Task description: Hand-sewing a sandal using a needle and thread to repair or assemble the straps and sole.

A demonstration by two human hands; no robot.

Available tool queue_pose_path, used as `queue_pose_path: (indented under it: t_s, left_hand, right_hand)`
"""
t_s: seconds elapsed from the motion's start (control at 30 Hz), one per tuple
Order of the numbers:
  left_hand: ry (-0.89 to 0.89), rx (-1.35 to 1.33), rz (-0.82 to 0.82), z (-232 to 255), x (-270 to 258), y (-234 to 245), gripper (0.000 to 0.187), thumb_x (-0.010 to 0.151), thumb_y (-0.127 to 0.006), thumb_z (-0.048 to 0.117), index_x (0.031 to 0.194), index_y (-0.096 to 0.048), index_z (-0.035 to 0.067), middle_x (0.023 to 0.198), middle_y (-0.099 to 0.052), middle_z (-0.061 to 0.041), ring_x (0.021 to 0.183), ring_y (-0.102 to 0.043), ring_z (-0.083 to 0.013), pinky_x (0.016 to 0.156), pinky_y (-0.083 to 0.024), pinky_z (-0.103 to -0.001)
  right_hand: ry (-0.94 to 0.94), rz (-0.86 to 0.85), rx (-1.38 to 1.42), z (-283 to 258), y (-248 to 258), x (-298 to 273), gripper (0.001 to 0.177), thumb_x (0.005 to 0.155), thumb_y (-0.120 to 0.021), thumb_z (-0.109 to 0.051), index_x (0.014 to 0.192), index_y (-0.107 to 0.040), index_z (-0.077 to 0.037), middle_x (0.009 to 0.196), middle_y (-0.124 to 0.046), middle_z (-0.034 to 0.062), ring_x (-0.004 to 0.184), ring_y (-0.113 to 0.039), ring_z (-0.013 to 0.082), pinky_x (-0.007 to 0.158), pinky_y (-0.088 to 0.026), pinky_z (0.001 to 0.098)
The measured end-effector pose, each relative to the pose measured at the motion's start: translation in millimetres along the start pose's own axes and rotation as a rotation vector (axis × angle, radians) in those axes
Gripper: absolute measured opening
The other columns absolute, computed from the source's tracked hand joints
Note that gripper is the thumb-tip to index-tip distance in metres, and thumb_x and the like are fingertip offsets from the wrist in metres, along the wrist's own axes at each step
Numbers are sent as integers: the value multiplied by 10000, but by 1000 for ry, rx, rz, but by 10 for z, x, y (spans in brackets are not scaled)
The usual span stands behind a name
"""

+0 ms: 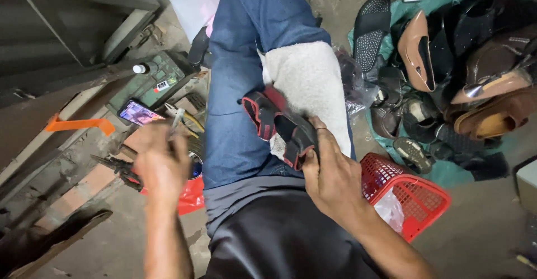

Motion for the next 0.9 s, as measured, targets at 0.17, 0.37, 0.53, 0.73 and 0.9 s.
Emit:
queue_pose_path:
  t_s: [0.17, 0.37, 0.53, 0.73, 0.9]
  left_hand:
    - [-316, -617, -65, 1040, 36, -107, 122, 1013, -672, 103, 1117, -731, 77, 1053, -688, -114, 960, -695, -322, 861, -553, -386]
    - [-285, -421, -240, 1111, 49, -649, 65, 943, -651, 187, 1006, -669, 189, 1067, -572, -47, 718, -627, -349, 545, -512, -498]
    - [-323, -516, -349, 1150, 4, -405, 161, 961, -578, 91, 1121, -564, 99, 1227, -502, -75, 863, -609, -403, 582, -539, -561]
    - [-356, -595, -380, 1080, -26, -304, 280, 956, -547, 38, 1226, -567, 107, 1121, -708, -72, 880, -711, -339, 643, -528, -434]
    - [-314, -647, -523, 1133, 78, -278, 93, 998, -614, 189, 1039, -673, 131, 959, -784, -33, 842, -736, -308, 615, -505, -411]
  right_hand:
    - [-85, -133, 7, -1, -74, -16, 525, 1007, -415, -198, 1485, -410, 21, 1453, -575, 243, 1156, -635, 408, 743, -584, 522]
    - [-154, -300, 60, 90, -282, -274, 634, 974, -409, -280, 1551, -337, -27, 1575, -482, 161, 1417, -511, 325, 912, -537, 459]
    - [-155, -383, 163, 68, -207, -274, 656, 1002, -452, -381, 1564, -344, -61, 1591, -474, 140, 1453, -481, 320, 1035, -489, 434]
    - [-423, -657, -164, 580, -255, -286, 629, 929, -335, -599, 1435, -565, -304, 1360, -707, -27, 1116, -731, 296, 748, -580, 502]
    - [-151, -388, -82, 654, -88, -93, 408, 993, -582, -399, 687, -490, -145, 585, -510, -13, 496, -488, 128, 463, -366, 327]
Point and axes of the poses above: each hand's wrist, its own x-axis towards the middle knuckle, its own y-axis out of the back of the hand, z = x × y, the point moved 10 cm from there along x, towards the middle knuckle
